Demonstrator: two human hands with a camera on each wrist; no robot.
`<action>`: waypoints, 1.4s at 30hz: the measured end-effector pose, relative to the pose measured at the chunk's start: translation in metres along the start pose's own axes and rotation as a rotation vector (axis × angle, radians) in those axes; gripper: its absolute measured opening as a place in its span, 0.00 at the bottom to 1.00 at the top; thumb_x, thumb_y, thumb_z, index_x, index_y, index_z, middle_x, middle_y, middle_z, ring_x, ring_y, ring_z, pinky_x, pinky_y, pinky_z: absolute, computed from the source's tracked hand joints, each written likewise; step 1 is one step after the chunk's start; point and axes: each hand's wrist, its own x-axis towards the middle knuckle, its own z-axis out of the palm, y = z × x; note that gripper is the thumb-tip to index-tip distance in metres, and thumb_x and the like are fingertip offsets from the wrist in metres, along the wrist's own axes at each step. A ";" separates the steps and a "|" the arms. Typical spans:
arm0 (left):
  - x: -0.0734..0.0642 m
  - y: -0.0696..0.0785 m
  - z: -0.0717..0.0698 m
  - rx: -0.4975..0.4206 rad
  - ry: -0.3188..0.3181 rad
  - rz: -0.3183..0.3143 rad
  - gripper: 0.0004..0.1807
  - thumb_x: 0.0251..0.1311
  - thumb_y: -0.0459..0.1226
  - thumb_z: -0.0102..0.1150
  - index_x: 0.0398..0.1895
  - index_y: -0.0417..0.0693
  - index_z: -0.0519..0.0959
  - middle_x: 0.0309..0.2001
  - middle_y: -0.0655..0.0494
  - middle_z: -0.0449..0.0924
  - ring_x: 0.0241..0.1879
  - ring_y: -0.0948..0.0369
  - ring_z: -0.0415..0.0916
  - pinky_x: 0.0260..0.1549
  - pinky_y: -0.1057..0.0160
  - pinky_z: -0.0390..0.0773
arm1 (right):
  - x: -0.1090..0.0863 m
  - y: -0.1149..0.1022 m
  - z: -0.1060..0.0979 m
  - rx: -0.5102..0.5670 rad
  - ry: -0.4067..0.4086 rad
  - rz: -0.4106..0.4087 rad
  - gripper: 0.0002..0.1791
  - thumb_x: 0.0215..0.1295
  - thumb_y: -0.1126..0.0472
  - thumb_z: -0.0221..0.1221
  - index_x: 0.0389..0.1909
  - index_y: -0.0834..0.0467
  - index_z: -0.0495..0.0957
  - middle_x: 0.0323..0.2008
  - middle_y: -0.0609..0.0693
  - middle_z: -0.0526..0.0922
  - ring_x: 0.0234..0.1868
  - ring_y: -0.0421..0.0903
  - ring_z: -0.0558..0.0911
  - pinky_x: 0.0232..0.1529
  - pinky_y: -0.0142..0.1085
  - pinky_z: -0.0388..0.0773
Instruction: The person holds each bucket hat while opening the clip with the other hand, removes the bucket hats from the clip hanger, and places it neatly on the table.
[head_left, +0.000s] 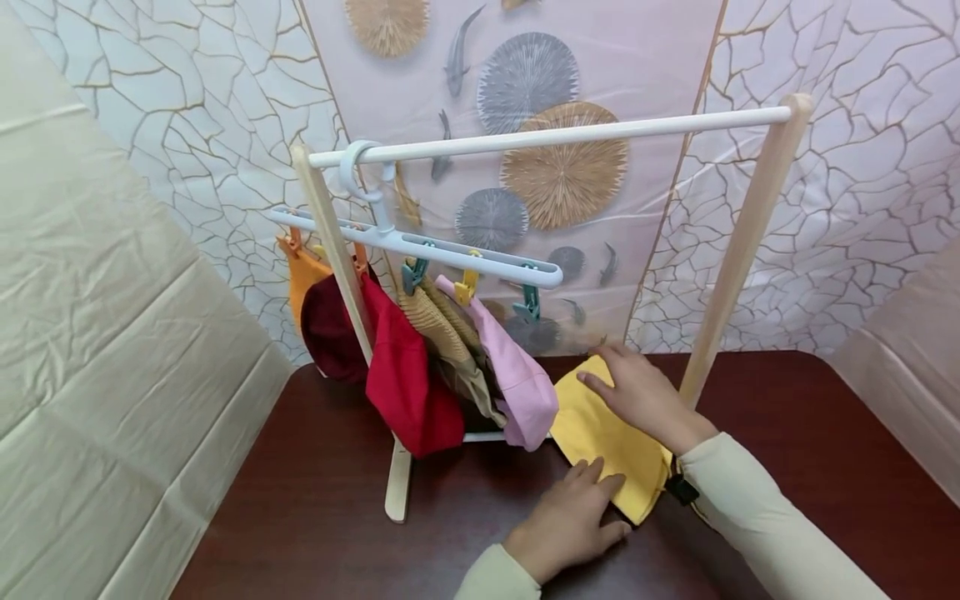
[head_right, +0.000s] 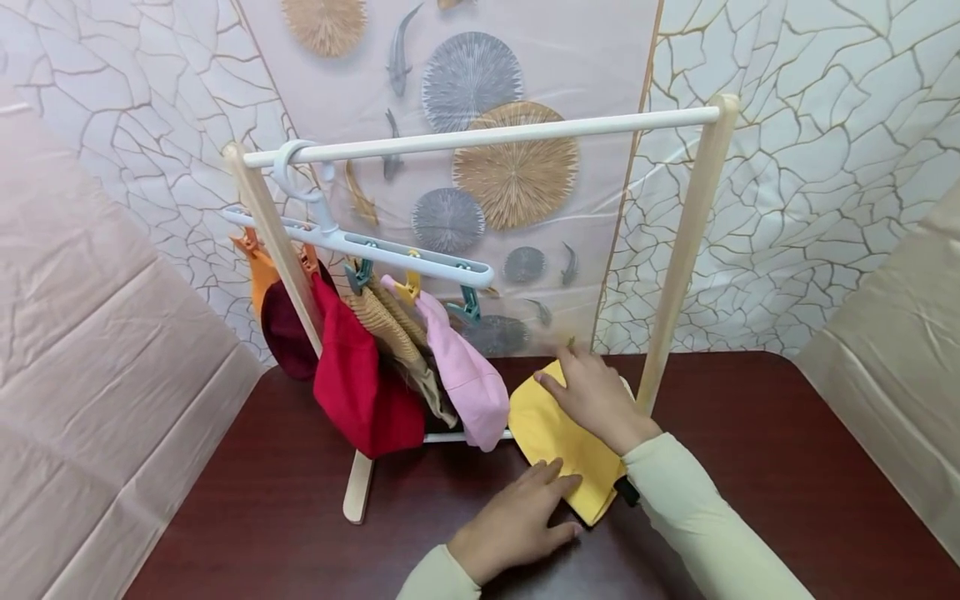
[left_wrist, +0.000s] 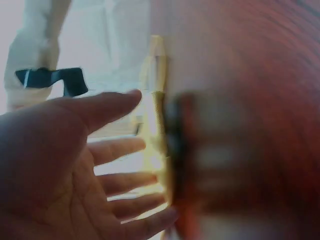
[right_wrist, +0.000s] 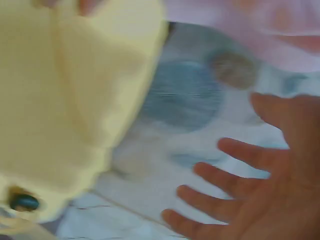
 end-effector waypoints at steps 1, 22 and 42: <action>-0.003 -0.001 -0.006 -0.022 0.006 0.019 0.29 0.68 0.55 0.68 0.70 0.60 0.79 0.71 0.56 0.76 0.70 0.58 0.74 0.62 0.61 0.78 | -0.003 -0.007 -0.008 0.038 0.049 -0.024 0.29 0.82 0.49 0.56 0.70 0.66 0.73 0.67 0.69 0.76 0.65 0.70 0.77 0.58 0.66 0.77; -0.059 -0.042 -0.136 -0.380 0.871 0.152 0.03 0.68 0.32 0.68 0.40 0.49 0.88 0.36 0.61 0.86 0.35 0.66 0.79 0.37 0.69 0.80 | 0.004 -0.117 -0.080 0.417 0.665 -0.562 0.22 0.70 0.54 0.70 0.56 0.65 0.81 0.47 0.54 0.86 0.46 0.45 0.85 0.43 0.32 0.81; -0.050 -0.101 -0.212 -0.192 1.105 -0.026 0.29 0.69 0.37 0.66 0.70 0.35 0.72 0.72 0.42 0.71 0.74 0.49 0.66 0.73 0.46 0.67 | 0.008 -0.114 -0.089 0.382 0.725 -0.488 0.12 0.66 0.66 0.72 0.47 0.65 0.86 0.38 0.54 0.85 0.37 0.41 0.81 0.38 0.23 0.77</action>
